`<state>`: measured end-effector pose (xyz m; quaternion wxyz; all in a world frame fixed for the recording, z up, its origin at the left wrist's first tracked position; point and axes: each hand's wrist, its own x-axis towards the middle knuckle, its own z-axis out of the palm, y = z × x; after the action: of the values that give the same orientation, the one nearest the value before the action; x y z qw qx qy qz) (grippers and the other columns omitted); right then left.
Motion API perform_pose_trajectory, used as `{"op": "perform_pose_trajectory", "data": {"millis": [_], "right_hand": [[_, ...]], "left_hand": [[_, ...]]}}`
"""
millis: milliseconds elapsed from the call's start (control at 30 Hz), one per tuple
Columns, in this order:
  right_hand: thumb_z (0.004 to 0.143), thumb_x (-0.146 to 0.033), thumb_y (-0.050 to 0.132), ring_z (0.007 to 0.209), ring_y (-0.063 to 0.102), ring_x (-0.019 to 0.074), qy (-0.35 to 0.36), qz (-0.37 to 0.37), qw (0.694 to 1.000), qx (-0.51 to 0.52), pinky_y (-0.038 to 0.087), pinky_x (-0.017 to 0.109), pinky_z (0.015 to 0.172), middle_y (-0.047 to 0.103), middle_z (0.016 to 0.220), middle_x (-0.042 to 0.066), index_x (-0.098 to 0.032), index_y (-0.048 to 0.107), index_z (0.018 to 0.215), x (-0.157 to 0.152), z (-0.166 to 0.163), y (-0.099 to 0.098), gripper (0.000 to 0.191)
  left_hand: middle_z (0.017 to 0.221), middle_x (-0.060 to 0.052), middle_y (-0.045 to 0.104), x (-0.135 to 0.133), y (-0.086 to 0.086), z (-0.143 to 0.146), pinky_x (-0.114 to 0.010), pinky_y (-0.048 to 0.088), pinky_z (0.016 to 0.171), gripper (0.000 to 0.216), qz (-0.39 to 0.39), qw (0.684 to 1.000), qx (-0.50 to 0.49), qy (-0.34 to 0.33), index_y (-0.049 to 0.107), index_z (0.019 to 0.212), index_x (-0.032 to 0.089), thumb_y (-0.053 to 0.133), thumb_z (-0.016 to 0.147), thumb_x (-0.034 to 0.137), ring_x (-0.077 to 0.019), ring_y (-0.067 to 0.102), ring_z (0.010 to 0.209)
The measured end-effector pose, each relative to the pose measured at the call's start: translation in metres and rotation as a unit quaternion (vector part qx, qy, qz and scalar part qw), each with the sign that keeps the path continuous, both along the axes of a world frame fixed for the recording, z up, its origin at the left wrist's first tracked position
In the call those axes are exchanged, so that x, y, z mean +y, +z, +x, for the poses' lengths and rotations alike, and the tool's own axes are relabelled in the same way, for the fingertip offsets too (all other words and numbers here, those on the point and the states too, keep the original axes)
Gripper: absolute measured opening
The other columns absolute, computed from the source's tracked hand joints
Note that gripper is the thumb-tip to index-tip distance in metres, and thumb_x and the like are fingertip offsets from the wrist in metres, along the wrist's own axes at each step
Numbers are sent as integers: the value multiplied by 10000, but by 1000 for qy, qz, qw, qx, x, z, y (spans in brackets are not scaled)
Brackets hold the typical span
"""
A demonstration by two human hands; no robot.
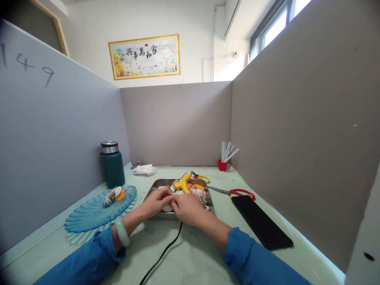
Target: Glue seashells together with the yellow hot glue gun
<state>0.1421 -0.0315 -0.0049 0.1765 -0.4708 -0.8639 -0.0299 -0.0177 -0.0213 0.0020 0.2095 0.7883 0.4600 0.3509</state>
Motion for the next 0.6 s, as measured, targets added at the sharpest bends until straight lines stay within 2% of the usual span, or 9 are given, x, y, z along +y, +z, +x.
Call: {"op": "perform_pose_trajectory", "data": {"millis": [433, 600], "right_hand": [[924, -448, 215, 766, 579, 175, -8, 13, 1000, 13, 298, 258, 625, 652, 840, 77, -170, 631, 906, -1, 0, 2, 500], [922, -436, 232, 747, 580, 171, -14, 9, 1000, 8, 291, 262, 607, 652, 817, 70, -170, 631, 888, -2, 0, 2, 481]], "left_hand": [[637, 8, 522, 7, -6, -1, -190, 380, 499, 233, -40, 997, -70, 3, 528, 723, 148, 492, 743, 377, -107, 479, 587], [643, 18, 498, 8, -8, -1, -178, 382, 461, 217, -65, 994, -86, 2, 504, 725, 150, 497, 736, 367, -94, 472, 562]]}}
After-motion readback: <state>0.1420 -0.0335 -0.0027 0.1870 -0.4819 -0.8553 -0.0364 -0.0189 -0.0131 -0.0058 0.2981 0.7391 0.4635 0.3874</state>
